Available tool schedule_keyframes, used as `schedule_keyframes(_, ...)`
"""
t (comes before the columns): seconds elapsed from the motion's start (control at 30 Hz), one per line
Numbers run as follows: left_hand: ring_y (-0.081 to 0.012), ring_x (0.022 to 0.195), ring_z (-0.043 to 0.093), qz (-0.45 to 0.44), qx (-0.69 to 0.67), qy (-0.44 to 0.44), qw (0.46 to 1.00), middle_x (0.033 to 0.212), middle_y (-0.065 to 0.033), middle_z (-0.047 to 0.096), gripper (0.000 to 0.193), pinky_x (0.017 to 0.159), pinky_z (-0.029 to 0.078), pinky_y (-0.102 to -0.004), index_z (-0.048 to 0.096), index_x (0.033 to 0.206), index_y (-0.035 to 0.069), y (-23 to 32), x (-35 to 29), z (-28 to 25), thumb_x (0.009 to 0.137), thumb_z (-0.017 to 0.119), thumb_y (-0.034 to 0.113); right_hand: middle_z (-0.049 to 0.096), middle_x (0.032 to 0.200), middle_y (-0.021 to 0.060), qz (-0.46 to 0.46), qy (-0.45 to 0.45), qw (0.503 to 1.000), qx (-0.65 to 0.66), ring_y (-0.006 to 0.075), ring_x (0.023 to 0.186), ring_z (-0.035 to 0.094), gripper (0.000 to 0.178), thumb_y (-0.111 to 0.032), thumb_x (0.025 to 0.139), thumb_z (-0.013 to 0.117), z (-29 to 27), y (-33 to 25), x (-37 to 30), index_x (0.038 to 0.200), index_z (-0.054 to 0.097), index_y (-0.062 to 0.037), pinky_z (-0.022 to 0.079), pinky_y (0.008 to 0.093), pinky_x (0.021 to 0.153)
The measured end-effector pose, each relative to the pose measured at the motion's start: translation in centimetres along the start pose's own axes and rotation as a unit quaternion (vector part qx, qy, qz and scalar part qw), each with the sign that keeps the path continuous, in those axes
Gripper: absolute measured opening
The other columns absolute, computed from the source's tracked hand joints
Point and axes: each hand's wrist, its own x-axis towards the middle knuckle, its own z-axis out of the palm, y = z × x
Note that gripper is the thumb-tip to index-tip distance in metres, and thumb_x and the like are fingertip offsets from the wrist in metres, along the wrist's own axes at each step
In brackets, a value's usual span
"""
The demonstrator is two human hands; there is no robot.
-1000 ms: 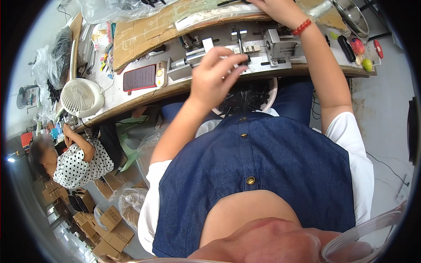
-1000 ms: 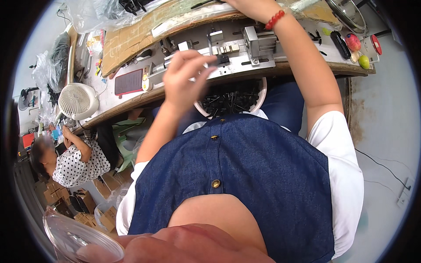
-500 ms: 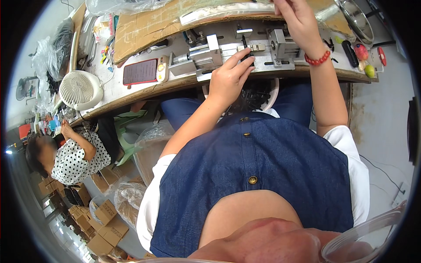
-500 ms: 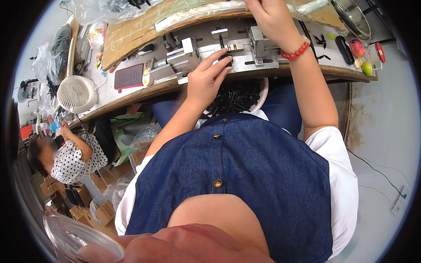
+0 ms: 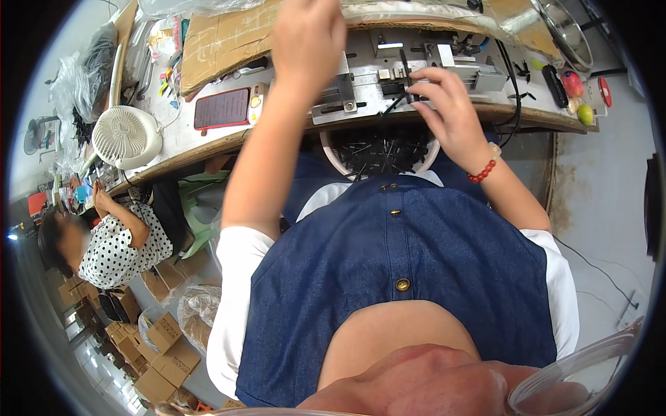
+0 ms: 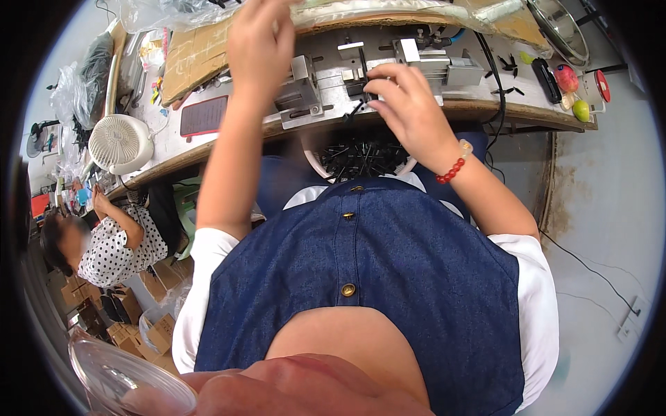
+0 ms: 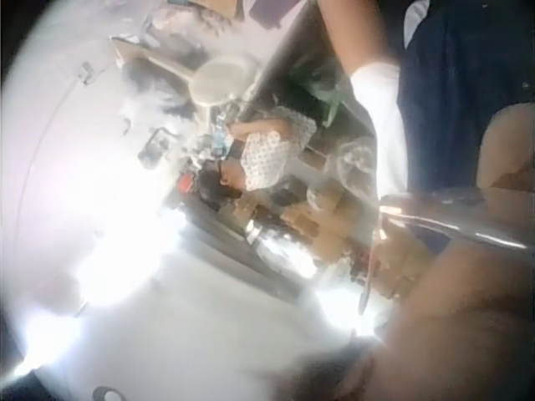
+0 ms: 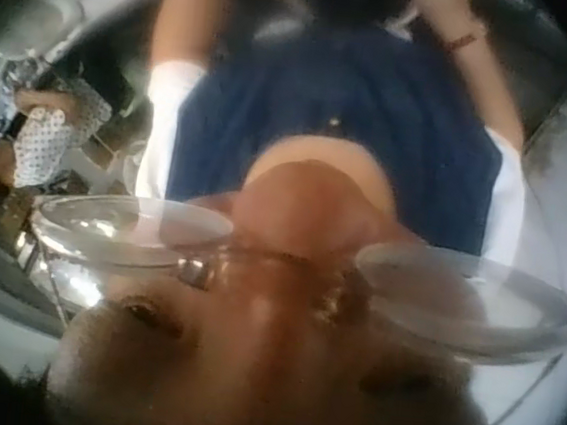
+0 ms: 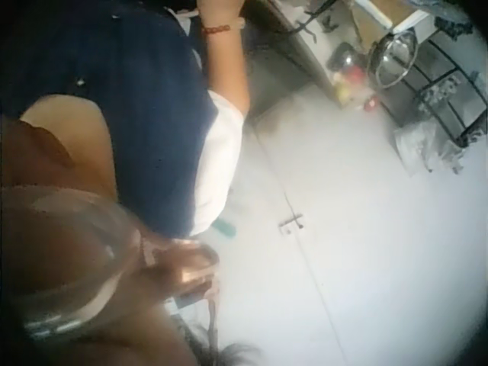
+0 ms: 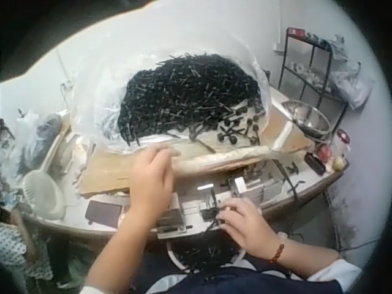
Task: The person repeatedly picks up small black plastic components from a pile on the table and inserts them into a metal jig. They manipulate the parts with their hands to fit them into the fixture, then remove them and place them back on the pile. The process is repeated continuously.
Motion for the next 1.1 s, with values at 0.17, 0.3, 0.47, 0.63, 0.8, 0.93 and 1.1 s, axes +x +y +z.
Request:
schedule_keyframes(0.17,-0.0407,0.113,0.060,-0.089,-0.015,-0.087,0.992,0.121,-0.0193,0.066,0.036,0.100,0.048,-0.0480,0.064,0.126,0.003,-5.4,5.9,1.9,0.090,0.061,0.005,0.061,0.131,0.0078,-0.029,-0.059,0.992,-0.110,0.0317,0.117,0.054,0.026,-0.004,0.088,0.065,2.4,0.7,-0.4,0.113,0.065,-0.0056,0.049,0.0417,0.101)
schedule_keyframes(0.3,-0.0410,0.114,0.060,-0.082,-0.013,-0.142,0.986,0.123,-0.0203,0.066,0.042,0.102,0.047,-0.0479,0.061,0.135,0.007,-8.4,7.0,5.2,0.094,0.067,0.018,0.061,0.133,0.0070,-0.050,-0.063,0.982,-0.169,0.0309,0.114,0.056,0.026,-0.007,0.087,0.060,3.2,1.2,-0.4,0.113,0.065,-0.0059,0.050,0.0401,0.100)
schedule_keyframes(0.47,-0.0407,0.113,0.060,-0.068,-0.040,-0.174,0.982,0.121,-0.0207,0.065,0.045,0.101,0.048,-0.0482,0.060,0.138,0.010,-8.1,8.0,6.0,0.094,0.068,0.021,0.063,0.129,0.0079,-0.062,-0.059,0.983,-0.161,0.0298,0.111,0.057,0.024,-0.011,0.089,0.066,2.9,1.3,-0.2,0.112,0.065,-0.0057,0.050,0.0405,0.098)
schedule_keyframes(0.63,-0.0408,0.112,0.061,-0.112,-0.059,-0.166,0.978,0.118,-0.0203,0.065,0.050,0.098,0.050,-0.0483,0.058,0.140,0.011,-7.2,7.9,6.3,0.093,0.071,0.022,0.066,0.114,0.0107,-0.091,0.029,0.991,-0.099,0.0325,0.108,0.058,0.027,-0.026,0.091,0.074,0.2,2.9,4.1,0.107,0.066,-0.0055,0.047,0.0414,0.096)
schedule_keyframes(0.8,-0.0396,0.108,0.063,-0.182,-0.108,-0.218,0.953,0.109,-0.0197,0.068,0.044,0.097,0.050,-0.0473,0.062,0.130,0.008,-6.8,8.2,6.1,0.091,0.073,0.024,0.067,0.100,0.0123,0.002,0.104,0.951,-0.290,0.0298,0.087,0.065,0.020,-0.018,0.093,0.069,-3.0,7.3,13.0,0.108,0.069,-0.0040,0.052,0.0404,0.080)
schedule_keyframes(0.93,-0.0390,0.102,0.063,-0.147,-0.100,-0.227,0.957,0.104,-0.0189,0.068,0.029,0.093,0.050,-0.0470,0.067,0.112,0.006,-5.3,7.8,4.0,0.089,0.074,0.022,0.072,0.094,0.0159,0.072,0.008,0.949,-0.307,0.0376,0.093,0.066,0.017,-0.021,0.086,0.072,-3.1,10.8,16.4,0.091,0.073,-0.0046,0.051,0.0494,0.085)
schedule_keyframes(1.1,-0.0376,0.100,0.062,-0.110,-0.089,-0.186,0.972,0.102,-0.0174,0.067,0.020,0.090,0.050,-0.0467,0.070,0.103,0.006,-3.9,5.6,2.0,0.086,0.073,0.017,0.073,0.091,0.0173,0.034,0.076,0.962,-0.260,0.0357,0.092,0.067,0.014,-0.016,0.087,0.072,-4.1,8.8,14.8,0.094,0.073,-0.0034,0.053,0.0449,0.083)
